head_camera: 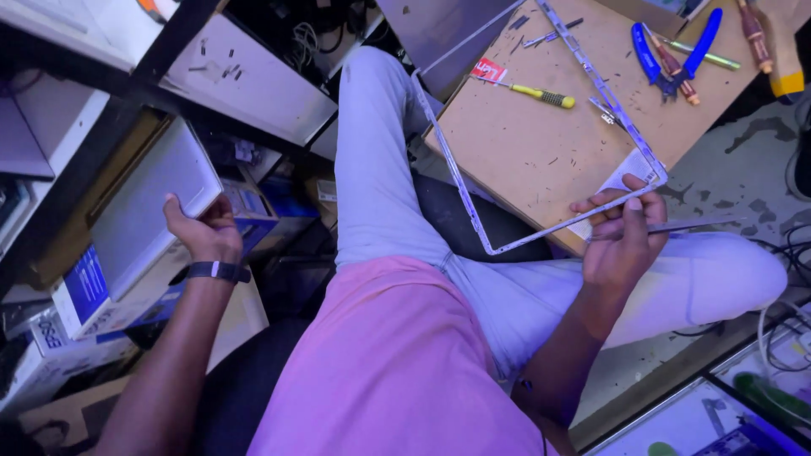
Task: Using tweezers to carefully organize and apply thin adhesive masks or strips onto a laptop screen frame.
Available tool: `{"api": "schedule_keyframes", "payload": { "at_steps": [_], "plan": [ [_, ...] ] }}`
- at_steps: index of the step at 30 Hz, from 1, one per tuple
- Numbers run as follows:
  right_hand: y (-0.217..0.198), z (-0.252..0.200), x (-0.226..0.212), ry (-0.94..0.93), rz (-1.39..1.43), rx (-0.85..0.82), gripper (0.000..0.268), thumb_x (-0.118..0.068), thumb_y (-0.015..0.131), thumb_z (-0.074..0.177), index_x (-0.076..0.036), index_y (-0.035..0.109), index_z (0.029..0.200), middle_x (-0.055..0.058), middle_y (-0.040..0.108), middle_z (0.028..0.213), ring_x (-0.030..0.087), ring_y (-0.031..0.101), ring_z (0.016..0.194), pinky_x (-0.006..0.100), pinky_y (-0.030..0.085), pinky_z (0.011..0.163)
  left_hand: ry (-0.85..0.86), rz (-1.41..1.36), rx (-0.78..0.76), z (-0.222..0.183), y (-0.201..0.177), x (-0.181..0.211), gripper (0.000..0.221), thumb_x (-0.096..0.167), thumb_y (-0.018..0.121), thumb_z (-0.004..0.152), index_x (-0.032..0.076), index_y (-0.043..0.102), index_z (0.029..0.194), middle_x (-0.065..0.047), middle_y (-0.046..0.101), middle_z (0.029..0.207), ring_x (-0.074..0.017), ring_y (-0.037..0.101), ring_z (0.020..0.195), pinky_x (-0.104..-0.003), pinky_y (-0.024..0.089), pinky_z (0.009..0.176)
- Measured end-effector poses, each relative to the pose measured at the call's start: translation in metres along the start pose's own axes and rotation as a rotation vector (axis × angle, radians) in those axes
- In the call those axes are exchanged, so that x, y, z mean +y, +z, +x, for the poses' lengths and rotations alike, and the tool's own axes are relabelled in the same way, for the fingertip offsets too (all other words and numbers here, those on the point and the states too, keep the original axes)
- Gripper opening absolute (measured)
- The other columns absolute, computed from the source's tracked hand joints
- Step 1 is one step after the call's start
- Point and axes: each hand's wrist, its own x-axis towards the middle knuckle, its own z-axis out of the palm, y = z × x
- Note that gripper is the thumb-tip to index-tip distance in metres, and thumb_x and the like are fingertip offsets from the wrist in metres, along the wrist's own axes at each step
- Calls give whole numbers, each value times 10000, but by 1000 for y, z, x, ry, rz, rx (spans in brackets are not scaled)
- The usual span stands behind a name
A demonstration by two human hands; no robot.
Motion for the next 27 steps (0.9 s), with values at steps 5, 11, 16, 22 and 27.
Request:
{"api": "schedule_keyframes", "payload": {
  "at_steps": [5, 11, 16, 22, 27],
  "plan": [
    [2, 0, -4, -8, -34, 33, 261, -85, 436, 1088, -19, 521, 1326, 151, 659, 984, 248, 671, 799, 398, 640, 856, 15, 163, 7, -44, -25, 47, 280, 223, 520, 972, 44, 497, 1185, -67, 626, 1056, -152, 655, 774, -244, 548, 636],
    [0, 6, -2, -15, -68, 43, 262, -103, 427, 1096, -26, 535, 1322, 142, 674, 988, 252, 682, 794, 391, 645, 837, -70, 337, -19, -103, -59, 91, 510, 180, 593, 902, 55, 385, 1351, -109, 554, 1336, -227, 656, 1162, -351, 608, 974],
    [-7, 5, -6, -10, -69, 61, 257, -115, 470, 1087, -41, 560, 1317, 140, 688, 965, 269, 672, 796, 406, 631, 832, -142, 649, -99, -150, -83, 117, 603, 235, 554, 926, -9, 293, 1412, -195, 417, 1437, -295, 483, 1266, -407, 432, 1048],
    [-1, 9, -3, -51, -125, -1, 269, -129, 474, 1082, -33, 551, 1322, 120, 658, 948, 259, 656, 793, 408, 615, 838, -335, 842, -192, -186, -62, 127, 573, 196, 502, 922, -75, 389, 1414, -259, 495, 1376, -316, 520, 1187, -422, 431, 1023],
    [-8, 9, 15, -31, -60, 47, 287, -126, 489, 1074, -16, 524, 1338, 150, 678, 949, 288, 674, 762, 416, 630, 781, 316, 1437, -1003, -168, -69, 109, 386, 23, 646, 957, 38, 607, 1341, -140, 704, 1111, -224, 661, 848, -366, 525, 740]
  ]
}}
